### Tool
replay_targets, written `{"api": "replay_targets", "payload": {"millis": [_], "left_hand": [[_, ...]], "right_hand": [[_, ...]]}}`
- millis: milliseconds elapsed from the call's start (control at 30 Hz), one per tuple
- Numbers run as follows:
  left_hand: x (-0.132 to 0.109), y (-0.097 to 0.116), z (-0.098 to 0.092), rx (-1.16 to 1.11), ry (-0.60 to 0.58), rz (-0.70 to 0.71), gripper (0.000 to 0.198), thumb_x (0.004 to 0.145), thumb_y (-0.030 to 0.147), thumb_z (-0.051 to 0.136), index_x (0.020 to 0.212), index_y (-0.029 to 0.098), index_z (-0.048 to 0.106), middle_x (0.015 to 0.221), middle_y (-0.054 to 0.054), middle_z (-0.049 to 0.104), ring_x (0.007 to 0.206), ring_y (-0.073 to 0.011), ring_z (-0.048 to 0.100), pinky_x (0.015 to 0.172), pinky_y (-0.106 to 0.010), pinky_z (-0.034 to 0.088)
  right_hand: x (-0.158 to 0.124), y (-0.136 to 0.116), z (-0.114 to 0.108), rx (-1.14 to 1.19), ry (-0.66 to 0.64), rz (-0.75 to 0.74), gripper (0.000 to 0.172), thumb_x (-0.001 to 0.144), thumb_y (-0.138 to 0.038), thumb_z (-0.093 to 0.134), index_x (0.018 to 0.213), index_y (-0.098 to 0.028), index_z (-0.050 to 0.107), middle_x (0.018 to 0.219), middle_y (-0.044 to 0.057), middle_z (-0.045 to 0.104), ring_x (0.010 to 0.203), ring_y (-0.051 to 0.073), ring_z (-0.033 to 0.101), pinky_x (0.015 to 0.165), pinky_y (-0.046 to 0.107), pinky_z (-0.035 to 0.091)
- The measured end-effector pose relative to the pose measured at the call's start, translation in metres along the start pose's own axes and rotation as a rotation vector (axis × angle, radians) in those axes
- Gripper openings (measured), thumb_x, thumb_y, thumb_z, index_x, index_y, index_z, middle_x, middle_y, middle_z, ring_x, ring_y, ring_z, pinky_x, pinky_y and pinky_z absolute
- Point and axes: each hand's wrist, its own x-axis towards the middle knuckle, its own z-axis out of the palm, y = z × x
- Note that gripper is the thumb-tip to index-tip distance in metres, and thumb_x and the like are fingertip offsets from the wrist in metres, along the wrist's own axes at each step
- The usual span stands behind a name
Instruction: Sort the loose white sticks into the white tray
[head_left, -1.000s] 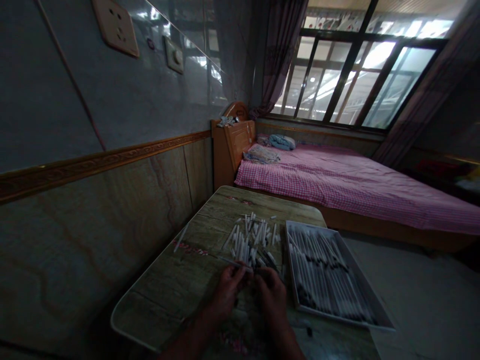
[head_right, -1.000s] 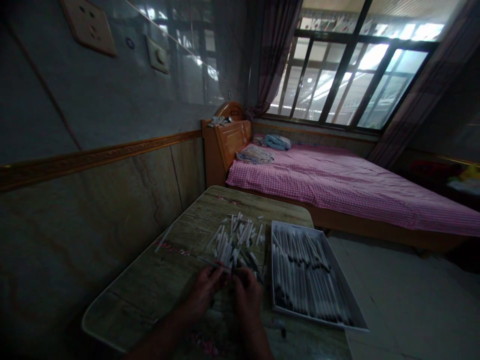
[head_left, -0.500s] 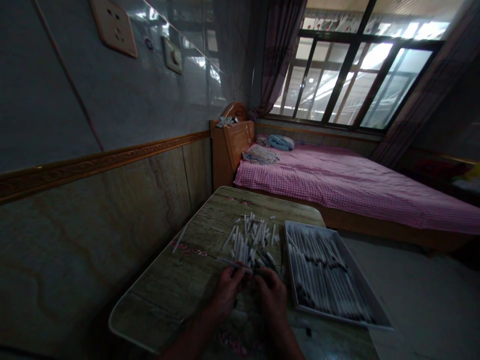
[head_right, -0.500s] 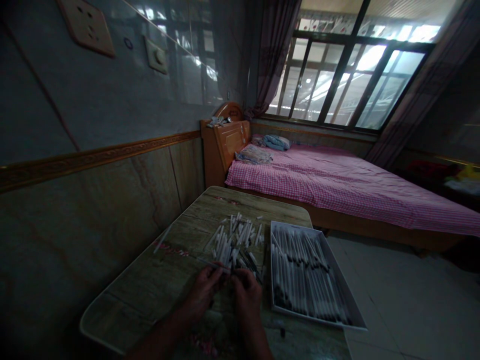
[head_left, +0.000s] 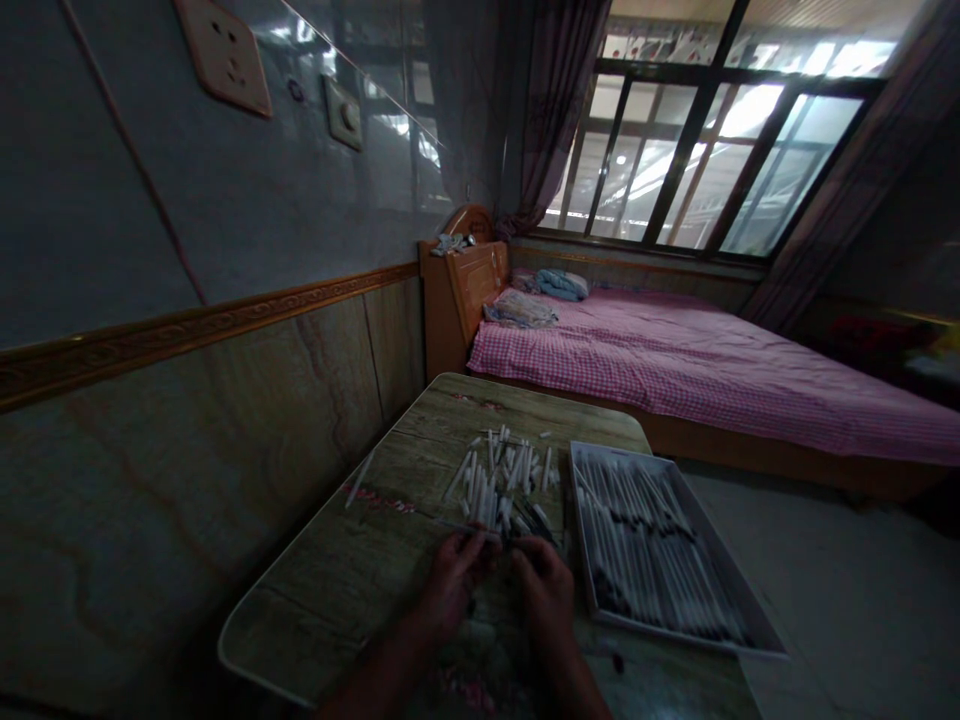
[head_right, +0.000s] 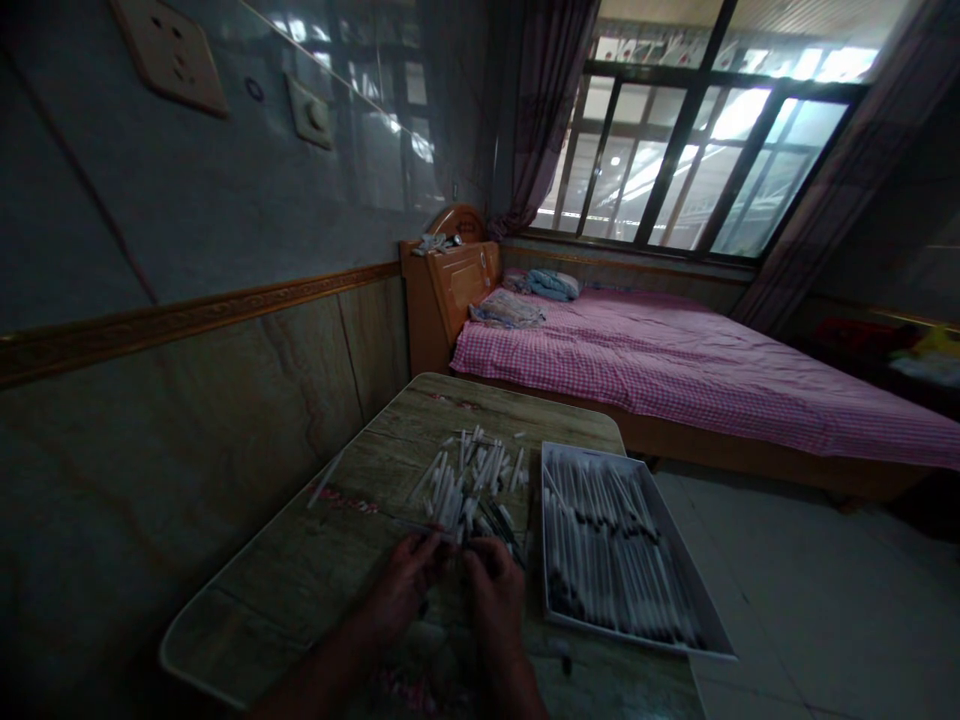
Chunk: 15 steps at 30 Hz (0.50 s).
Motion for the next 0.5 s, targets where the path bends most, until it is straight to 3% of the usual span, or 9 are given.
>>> {"api": "replay_targets", "payload": {"millis": [167,500], "left_hand": [[0.0000,0.0027,-0.0020,-0.060,-0.015,-0.038,0.038,0.055,0.031,0.089,0.082,0.016,0.067,0.079,-0.002,0.073,0.070,-0.0155,0.070,0.060,-0.022,0.052],[0.0016,-0.0018,-0.0063,-0.003,-0.077,-0.036,0.039,0.059,0.035,0.087,0.085,0.016,0.065,0.088,-0.006,0.075,0.080,-0.0208,0.073,0.068,-0.028,0.054]], "right_hand": [[-0.0005,-0.0012,0.0013,-0.004,-0.002,-0.008,0.020,0.074,-0.036,0.064,0.081,-0.019,0.072,0.076,0.003,0.072,0.071,0.019,0.065,0.064,0.026,0.051],[-0.0015,-0.0022,0.0016,0.039,0.052,-0.041,0.016,0.071,-0.033,0.066,0.079,-0.020,0.070,0.073,0.002,0.070,0.070,0.018,0.065,0.064,0.026,0.052]]}}
